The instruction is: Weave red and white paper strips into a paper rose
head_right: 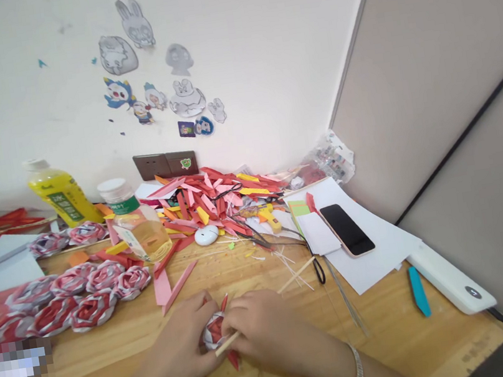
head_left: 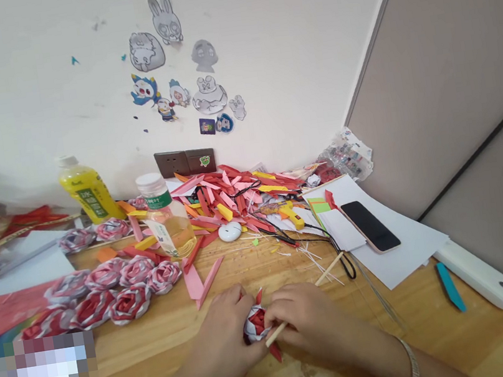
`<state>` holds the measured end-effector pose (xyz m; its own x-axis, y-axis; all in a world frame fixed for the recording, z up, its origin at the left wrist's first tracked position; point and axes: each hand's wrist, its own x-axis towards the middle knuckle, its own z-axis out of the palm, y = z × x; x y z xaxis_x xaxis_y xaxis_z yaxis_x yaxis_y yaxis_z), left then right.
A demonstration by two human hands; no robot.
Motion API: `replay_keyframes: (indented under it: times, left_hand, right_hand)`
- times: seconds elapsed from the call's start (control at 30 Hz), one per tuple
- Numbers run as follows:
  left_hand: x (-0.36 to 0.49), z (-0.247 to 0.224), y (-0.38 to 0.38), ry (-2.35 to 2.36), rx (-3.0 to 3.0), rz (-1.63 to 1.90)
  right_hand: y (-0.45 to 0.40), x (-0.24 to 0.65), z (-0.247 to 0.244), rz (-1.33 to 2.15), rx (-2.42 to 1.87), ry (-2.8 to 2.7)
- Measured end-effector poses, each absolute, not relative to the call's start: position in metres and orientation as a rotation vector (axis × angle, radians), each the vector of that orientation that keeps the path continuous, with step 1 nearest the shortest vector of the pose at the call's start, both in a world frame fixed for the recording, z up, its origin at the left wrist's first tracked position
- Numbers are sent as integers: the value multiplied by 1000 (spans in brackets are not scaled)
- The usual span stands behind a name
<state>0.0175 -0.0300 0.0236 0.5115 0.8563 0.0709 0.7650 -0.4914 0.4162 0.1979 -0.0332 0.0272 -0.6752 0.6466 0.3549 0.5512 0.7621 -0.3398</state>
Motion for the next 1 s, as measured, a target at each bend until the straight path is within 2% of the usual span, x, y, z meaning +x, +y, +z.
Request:
replay_keyframes:
  times: [0.73,1.0]
  left_hand:
    - [17,22,-30,1341,2352,465]
    - [20,22,-30,1351,2176,654]
  right_hand:
    - [-33,200,27,321,-904,-2474]
    - [-34,205,52,370,-928,-2178]
